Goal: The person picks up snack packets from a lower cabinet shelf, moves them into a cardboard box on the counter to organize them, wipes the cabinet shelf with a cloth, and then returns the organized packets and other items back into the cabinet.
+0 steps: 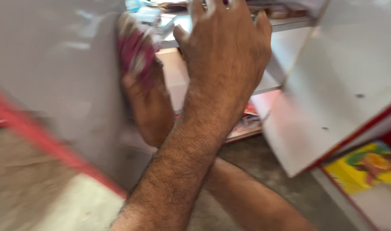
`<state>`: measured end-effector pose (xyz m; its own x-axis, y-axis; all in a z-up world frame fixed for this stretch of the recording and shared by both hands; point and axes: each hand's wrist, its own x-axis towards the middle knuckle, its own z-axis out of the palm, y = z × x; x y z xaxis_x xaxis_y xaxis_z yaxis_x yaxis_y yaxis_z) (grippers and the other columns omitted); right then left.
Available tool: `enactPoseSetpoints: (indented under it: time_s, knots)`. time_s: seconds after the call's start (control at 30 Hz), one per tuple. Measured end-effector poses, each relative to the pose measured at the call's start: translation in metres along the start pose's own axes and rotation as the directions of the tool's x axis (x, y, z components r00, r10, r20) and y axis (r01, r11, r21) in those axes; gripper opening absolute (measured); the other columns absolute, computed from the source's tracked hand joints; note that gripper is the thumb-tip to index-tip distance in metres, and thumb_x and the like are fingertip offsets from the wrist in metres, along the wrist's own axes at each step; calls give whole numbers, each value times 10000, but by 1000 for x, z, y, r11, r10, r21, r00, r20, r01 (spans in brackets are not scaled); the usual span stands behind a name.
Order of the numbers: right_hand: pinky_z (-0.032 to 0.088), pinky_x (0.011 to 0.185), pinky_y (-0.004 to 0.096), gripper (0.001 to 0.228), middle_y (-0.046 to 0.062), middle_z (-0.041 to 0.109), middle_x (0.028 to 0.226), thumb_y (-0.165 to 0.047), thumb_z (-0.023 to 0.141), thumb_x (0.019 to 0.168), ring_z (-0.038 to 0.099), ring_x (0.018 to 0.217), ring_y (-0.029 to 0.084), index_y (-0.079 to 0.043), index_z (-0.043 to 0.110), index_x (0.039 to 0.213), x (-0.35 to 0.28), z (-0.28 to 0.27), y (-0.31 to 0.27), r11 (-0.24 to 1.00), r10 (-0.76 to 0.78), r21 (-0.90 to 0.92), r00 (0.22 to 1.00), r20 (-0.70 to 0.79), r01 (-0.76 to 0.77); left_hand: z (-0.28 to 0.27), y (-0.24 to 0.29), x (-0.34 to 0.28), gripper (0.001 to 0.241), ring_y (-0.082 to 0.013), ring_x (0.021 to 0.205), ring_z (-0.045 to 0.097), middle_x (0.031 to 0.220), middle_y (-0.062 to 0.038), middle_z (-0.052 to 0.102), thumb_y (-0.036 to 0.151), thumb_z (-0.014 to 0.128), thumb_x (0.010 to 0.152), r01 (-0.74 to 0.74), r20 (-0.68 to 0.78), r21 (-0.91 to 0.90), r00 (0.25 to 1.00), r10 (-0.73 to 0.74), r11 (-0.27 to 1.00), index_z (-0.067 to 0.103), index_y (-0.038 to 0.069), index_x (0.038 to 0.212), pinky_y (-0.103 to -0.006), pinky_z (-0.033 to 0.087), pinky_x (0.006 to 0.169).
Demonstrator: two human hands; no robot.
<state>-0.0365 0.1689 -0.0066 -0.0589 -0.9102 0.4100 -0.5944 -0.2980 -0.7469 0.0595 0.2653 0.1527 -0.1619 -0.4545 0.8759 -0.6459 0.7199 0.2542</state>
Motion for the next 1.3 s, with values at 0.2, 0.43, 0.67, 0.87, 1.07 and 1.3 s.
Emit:
enactPoseSetpoints:
  time_s: [0.2,0.43,0.67,0.87,1.07,1.3]
  knots:
    - [402,1162,546,334,218,608,1373,-178,617,1033,555,1304,383,-22,629,1328,-20,-49,33,867,-109,-494,992,-68,61,52,22,-26,387,-362,1149,628,1187,-176,659,382,611,937,172,329,-248,941,-84,954,692,60,1136,-603,493,925]
    - [351,1175,602,284,306,554,1420,-107,568,1079,476,1403,468,29,631,1319,-66,-243,0,201,-566,-975,801,-193,-93,134,34,-61,462,-427,1245,558,1340,-235,577,303,572,1029,119,219,-740,973,70,662,510,96,1437,-507,468,1058]
    - [288,1218,603,415,277,481,1511,-95,456,1067,413,1462,439,38,529,1454,-80,-248,75,-51,-425,-992,901,-80,-112,205,66,-94,457,-438,1283,552,1301,-267,599,381,597,1065,261,406,-786,902,149,560,502,17,1324,-496,448,1101]
    - [173,1290,585,523,213,375,1647,-190,469,1018,285,1573,389,-25,472,1514,-136,-212,122,-197,12,-943,963,270,267,223,19,-140,519,-396,1230,600,1299,-248,600,403,550,992,421,630,-666,759,162,616,520,76,1393,-487,486,1057]
    - [186,1275,656,460,212,410,1576,15,423,1076,285,1561,423,31,425,1535,-90,-311,39,-63,-348,-950,898,-267,-307,236,24,-130,560,-416,1351,497,1441,-244,507,433,501,1029,422,657,-639,734,171,643,462,77,1459,-498,423,1098]
    - [181,1243,629,657,356,299,1637,-120,540,942,238,1545,480,110,405,1543,-158,-244,111,-116,-173,-990,980,97,78,225,62,-120,588,-410,1349,509,1438,-233,526,462,453,1041,427,609,-721,766,206,545,442,91,1497,-494,425,1106]
